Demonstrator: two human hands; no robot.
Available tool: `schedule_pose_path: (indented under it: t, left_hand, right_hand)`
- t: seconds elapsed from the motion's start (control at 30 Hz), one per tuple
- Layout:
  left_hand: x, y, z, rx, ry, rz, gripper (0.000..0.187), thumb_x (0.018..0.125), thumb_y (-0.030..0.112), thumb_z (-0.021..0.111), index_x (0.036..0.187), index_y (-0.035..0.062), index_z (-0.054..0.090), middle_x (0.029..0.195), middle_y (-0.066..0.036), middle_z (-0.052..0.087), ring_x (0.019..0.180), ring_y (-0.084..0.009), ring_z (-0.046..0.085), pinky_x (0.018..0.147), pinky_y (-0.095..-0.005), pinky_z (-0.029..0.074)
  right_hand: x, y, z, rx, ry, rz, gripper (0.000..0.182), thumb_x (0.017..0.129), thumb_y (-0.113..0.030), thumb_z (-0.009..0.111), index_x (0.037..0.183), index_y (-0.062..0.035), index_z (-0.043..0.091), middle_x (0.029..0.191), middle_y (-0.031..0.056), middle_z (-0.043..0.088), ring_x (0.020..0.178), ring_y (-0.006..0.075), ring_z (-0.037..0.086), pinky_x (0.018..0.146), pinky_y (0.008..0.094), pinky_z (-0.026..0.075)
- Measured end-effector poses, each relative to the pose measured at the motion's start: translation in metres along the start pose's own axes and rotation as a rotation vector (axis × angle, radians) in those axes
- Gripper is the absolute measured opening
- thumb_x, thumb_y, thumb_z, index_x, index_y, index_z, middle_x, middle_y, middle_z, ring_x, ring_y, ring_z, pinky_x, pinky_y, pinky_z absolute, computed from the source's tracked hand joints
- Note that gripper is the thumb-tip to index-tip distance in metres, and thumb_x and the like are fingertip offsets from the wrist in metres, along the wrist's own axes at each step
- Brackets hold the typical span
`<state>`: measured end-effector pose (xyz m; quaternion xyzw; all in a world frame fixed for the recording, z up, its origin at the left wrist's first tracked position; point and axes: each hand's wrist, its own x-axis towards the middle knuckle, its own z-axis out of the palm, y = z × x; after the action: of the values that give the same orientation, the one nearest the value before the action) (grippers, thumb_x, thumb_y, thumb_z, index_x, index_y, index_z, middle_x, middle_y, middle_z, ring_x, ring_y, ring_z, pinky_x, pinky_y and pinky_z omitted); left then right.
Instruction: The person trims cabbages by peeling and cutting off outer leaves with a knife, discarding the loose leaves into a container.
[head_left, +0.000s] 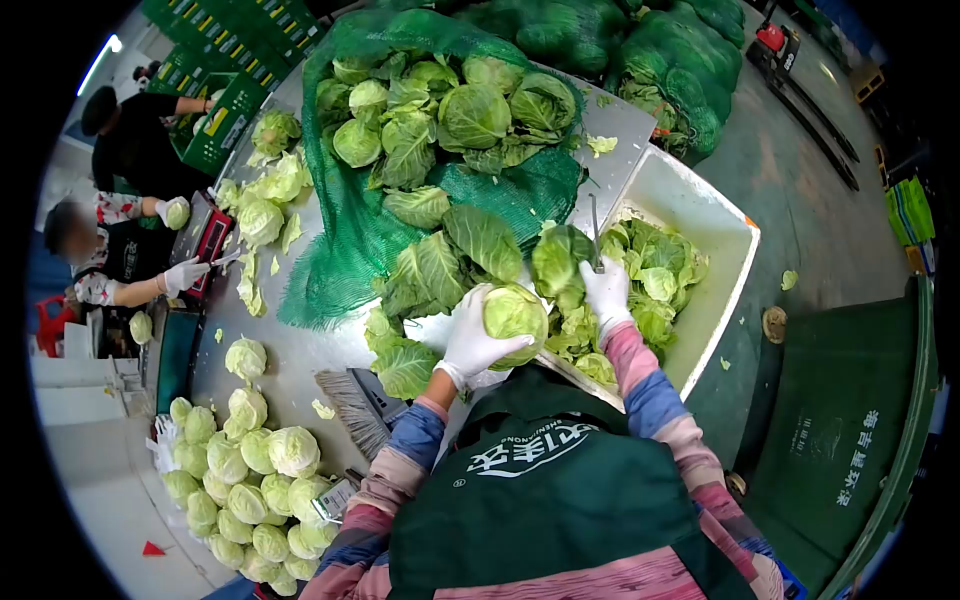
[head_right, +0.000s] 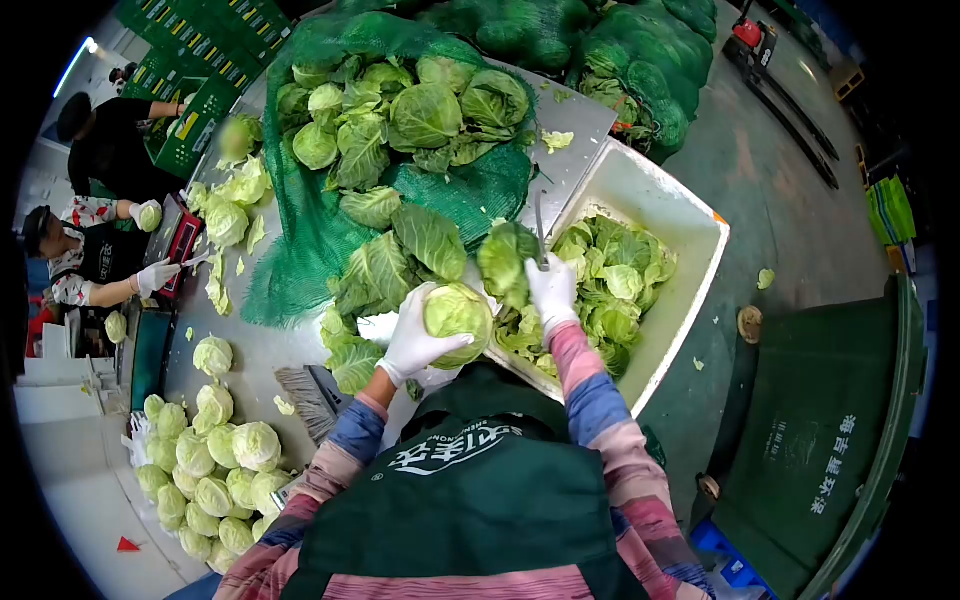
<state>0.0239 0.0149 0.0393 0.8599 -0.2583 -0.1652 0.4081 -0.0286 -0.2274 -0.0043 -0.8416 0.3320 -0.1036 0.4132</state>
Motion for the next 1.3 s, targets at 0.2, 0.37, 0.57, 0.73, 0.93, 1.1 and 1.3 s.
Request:
schedule_pose_path:
  t: [0.2, 0.37, 0.57, 0.73, 0.93, 1.1, 1.3]
  left_hand:
    - [-0.016, -0.012, 0.002, 0.099, 0.074, -0.013, 0.098, 0.057, 0.047, 0.085, 0.133, 0.0048, 0.040, 0.130, -0.024, 0.040, 0.125, -0.0388, 0.038, 0.103, -0.0457, 0.034]
    - [-0.004, 0.013, 0.012, 0.057, 0.115, -0.192, 0.114, 0.053, 0.048, 0.086, 0.135, -0.0077, 0.030, 0.126, -0.028, 0.042, 0.119, -0.0399, 0.044, 0.100, -0.0420, 0.038]
    - [-0.003, 0.014, 0.011, 0.091, 0.073, -0.205, 0.114, 0.054, 0.047, 0.086, 0.132, -0.0146, 0.029, 0.125, -0.028, 0.042, 0.119, -0.0394, 0.043, 0.102, -0.0421, 0.035]
    - [-0.002, 0.009, 0.011, 0.110, 0.054, -0.170, 0.110, 0.054, 0.044, 0.086, 0.131, -0.0119, 0.031, 0.124, -0.026, 0.042, 0.118, -0.0386, 0.042, 0.102, -0.0427, 0.035]
    - [0.000, 0.007, 0.011, 0.087, 0.034, -0.193, 0.106, 0.057, 0.045, 0.085, 0.131, -0.0084, 0.032, 0.125, -0.025, 0.040, 0.119, -0.0378, 0.041, 0.102, -0.0434, 0.035]
    - [0.011, 0.006, 0.019, 0.121, 0.099, -0.141, 0.096, 0.060, 0.043, 0.084, 0.128, -0.0053, 0.036, 0.120, -0.024, 0.044, 0.113, -0.0384, 0.044, 0.097, -0.0442, 0.038]
    - [-0.028, 0.037, 0.027, 0.341, 0.100, 0.149, 0.097, 0.054, 0.042, 0.083, 0.128, -0.0024, 0.038, 0.126, -0.021, 0.041, 0.117, -0.0397, 0.037, 0.101, -0.0467, 0.033]
  right_hand:
    - [-0.041, 0.003, -0.034, -0.224, -0.020, -0.237, 0.034, 0.083, -0.021, 0.065, 0.111, -0.0078, 0.051, 0.094, 0.0150, 0.060, 0.076, 0.0319, 0.064, 0.066, 0.0413, 0.052]
    - [-0.080, -0.008, -0.026, -0.325, -0.434, -0.445, 0.018, 0.087, -0.026, 0.054, 0.093, -0.0091, 0.052, 0.077, 0.0142, 0.064, 0.069, 0.0356, 0.062, 0.061, 0.0461, 0.050]
    - [-0.065, -0.006, -0.018, -0.281, -0.564, -0.331, 0.023, 0.087, -0.027, 0.054, 0.094, -0.0048, 0.058, 0.075, 0.0209, 0.064, 0.071, 0.0395, 0.063, 0.065, 0.0471, 0.050]
    - [-0.048, -0.001, 0.005, -0.269, -0.644, -0.277, 0.032, 0.086, -0.029, 0.053, 0.094, 0.0004, 0.062, 0.080, 0.0257, 0.064, 0.077, 0.0423, 0.063, 0.071, 0.0477, 0.050]
    - [-0.031, 0.005, 0.017, -0.261, -0.714, -0.279, 0.032, 0.084, -0.027, 0.054, 0.087, 0.0042, 0.063, 0.080, 0.0268, 0.064, 0.077, 0.0415, 0.064, 0.070, 0.0463, 0.050]
    - [-0.015, -0.010, 0.021, -0.377, -0.796, -0.126, 0.031, 0.082, -0.022, 0.055, 0.092, 0.0053, 0.066, 0.086, 0.0268, 0.066, 0.082, 0.0385, 0.066, 0.074, 0.0421, 0.052]
    - [-0.033, 0.001, 0.023, -0.558, -0.707, 0.013, 0.028, 0.082, -0.015, 0.055, 0.100, 0.0028, 0.067, 0.104, 0.0265, 0.064, 0.099, 0.0369, 0.063, 0.083, 0.0405, 0.051]
